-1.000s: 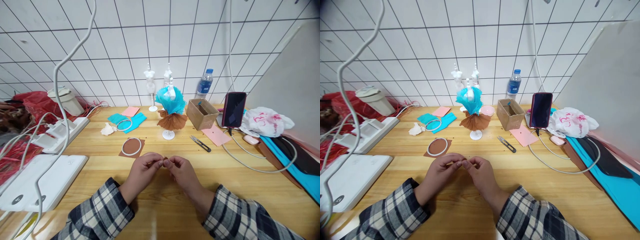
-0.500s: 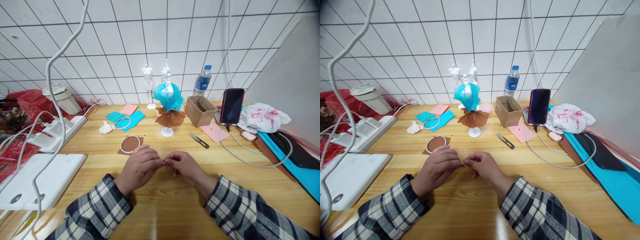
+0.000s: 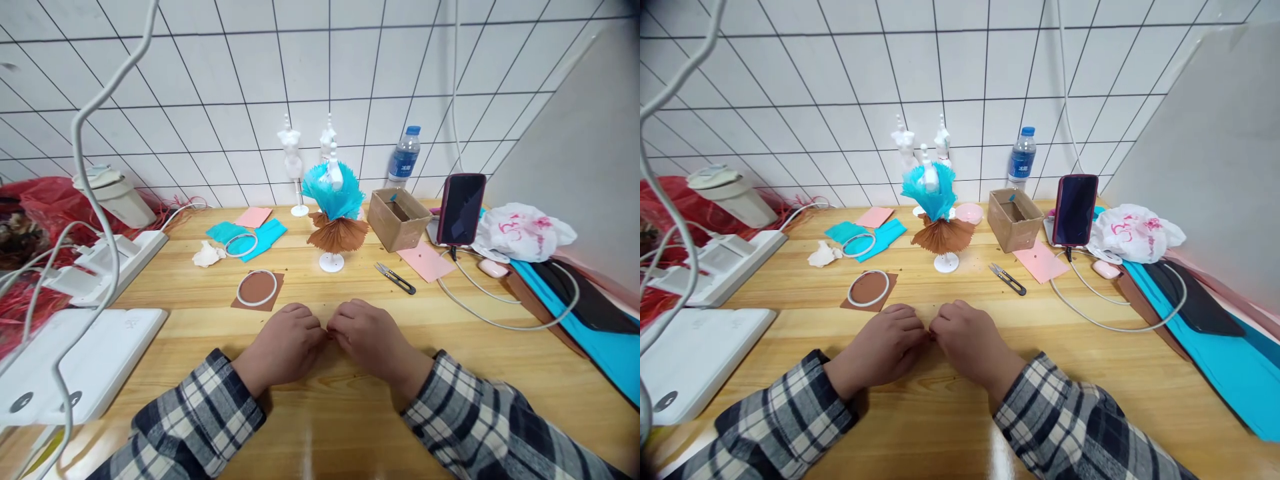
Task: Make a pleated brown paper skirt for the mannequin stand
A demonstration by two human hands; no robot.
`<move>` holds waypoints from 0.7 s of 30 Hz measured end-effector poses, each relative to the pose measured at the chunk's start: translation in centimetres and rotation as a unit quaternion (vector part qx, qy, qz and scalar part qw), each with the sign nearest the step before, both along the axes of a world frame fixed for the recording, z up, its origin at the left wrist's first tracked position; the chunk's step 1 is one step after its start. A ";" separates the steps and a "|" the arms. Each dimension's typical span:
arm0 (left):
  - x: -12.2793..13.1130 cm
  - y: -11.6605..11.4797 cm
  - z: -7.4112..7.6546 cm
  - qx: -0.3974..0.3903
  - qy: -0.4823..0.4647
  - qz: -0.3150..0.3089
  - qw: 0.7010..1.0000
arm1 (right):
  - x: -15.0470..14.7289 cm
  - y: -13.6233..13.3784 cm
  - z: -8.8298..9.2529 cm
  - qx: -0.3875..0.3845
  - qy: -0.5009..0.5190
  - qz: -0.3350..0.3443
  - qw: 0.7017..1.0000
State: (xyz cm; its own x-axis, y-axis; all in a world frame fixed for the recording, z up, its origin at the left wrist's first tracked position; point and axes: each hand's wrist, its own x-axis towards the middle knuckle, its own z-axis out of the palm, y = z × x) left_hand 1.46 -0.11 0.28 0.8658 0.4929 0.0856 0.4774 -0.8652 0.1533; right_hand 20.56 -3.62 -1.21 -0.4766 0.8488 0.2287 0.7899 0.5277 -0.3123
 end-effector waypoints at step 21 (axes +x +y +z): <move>-0.2 0.1 -0.6 -0.289 -0.375 0.216 0.854 | -1.1 0.5 -0.6 -0.289 0.470 -0.148 0.821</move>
